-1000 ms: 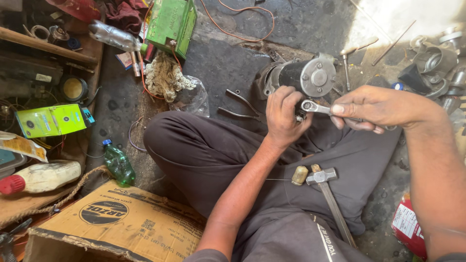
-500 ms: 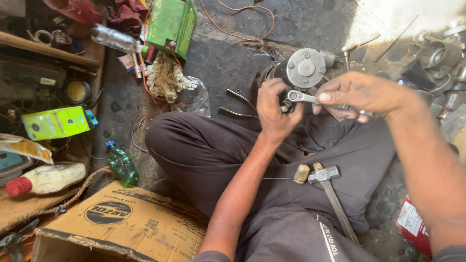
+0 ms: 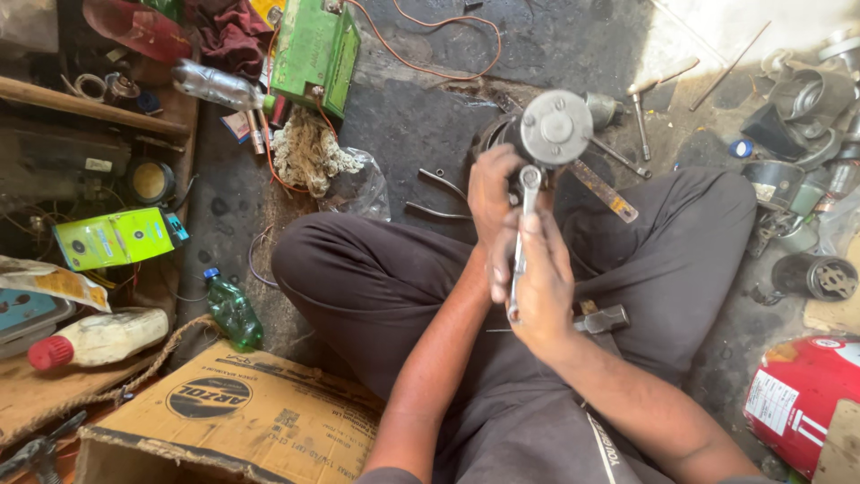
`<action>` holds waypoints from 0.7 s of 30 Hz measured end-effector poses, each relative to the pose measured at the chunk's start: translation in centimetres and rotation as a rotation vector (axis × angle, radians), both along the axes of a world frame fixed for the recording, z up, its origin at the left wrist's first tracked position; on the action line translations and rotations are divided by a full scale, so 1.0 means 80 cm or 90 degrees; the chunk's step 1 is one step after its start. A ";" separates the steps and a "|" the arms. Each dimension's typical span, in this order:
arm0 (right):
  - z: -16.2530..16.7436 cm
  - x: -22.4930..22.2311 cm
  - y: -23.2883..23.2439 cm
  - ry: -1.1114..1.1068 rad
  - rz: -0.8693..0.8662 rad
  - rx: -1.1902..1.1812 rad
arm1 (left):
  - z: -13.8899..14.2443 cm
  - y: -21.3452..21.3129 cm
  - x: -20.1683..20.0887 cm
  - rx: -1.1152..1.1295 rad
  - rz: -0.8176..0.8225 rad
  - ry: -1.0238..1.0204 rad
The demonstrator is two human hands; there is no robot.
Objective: The person sits on the floor and uses a T-handle wrench and a socket wrench to loosen and tighten bolts on a small electric motor. They remove a circular metal cover, adjust internal components, and reassemble the motor housing.
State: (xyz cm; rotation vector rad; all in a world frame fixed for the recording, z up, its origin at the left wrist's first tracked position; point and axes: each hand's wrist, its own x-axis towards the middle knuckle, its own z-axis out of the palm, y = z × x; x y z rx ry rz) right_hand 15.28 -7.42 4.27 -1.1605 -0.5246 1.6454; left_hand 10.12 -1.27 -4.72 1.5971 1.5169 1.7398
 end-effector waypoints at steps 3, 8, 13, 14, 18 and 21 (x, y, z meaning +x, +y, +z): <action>0.013 0.027 0.011 -0.048 0.079 -0.032 | -0.005 0.005 0.001 0.020 -0.021 0.001; 0.050 0.119 0.052 -0.265 0.310 -0.008 | -0.006 0.009 0.010 0.038 0.006 0.003; 0.041 0.149 0.124 -0.374 0.596 -0.087 | 0.000 0.008 0.009 0.038 -0.008 -0.014; 0.041 0.152 0.133 -0.371 0.624 -0.096 | 0.002 0.007 0.009 0.038 -0.003 -0.004; 0.043 0.161 0.169 -0.436 0.765 -0.104 | 0.007 0.006 0.008 0.037 0.012 0.019; 0.039 0.164 0.193 -0.441 0.832 -0.122 | 0.008 0.006 0.009 0.030 0.004 0.010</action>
